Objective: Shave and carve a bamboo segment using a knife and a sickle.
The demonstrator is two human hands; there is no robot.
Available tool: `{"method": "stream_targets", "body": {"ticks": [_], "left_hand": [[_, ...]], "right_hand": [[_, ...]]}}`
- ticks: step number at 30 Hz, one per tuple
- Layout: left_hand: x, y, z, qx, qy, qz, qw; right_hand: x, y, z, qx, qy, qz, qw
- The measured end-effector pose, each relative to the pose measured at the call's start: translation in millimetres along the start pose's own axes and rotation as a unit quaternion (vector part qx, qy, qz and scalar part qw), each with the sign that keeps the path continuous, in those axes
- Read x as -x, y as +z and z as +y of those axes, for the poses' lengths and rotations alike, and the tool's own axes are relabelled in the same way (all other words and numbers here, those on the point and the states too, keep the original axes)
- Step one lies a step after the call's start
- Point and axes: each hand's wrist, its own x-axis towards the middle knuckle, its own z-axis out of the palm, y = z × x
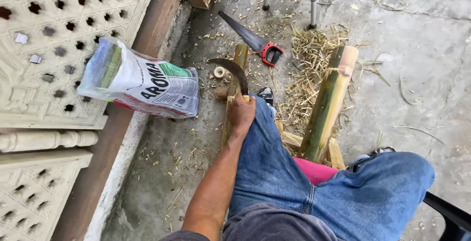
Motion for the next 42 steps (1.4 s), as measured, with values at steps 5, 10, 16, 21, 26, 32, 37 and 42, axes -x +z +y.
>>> {"method": "stream_targets", "body": {"ticks": [5,10,16,21,26,32,37,42], "left_hand": [[-10.7,9.8,-9.7,-0.001,-0.008,-0.014,1.000],[-11.0,16.1,4.6,0.010,-0.028,-0.001,1.000],[-17.8,29.8,22.1,-0.042,-0.064,0.009,0.997],[-15.5,36.5,50.2,-0.135,0.015,-0.029,0.990],[-28.0,68.2,41.5,-0.200,0.104,-0.048,0.973],[10.0,87.8,-13.5,-0.417,0.145,-0.064,0.895],[38.2,70.9,-8.5,-0.149,0.120,-0.085,0.978],[70.8,22.0,-16.8,0.130,0.113,-0.107,0.979]], "right_hand": [[-10.5,81.2,-20.4,-0.058,-0.046,-0.009,0.997],[-96.6,111.2,-289.5,-0.084,-0.071,0.006,0.994],[-165.2,167.7,-505.8,-0.136,-0.107,0.002,0.985],[-160.6,176.3,-563.4,-0.221,-0.144,-0.150,0.953],[-176.1,172.2,-574.3,-0.293,-0.219,-0.226,0.903],[-243.6,213.6,-485.7,-0.130,-0.109,-0.100,0.980],[-220.3,228.0,-445.7,-0.143,0.008,-0.068,0.987],[-210.9,256.4,-362.8,-0.450,0.252,-0.003,0.857]]}}
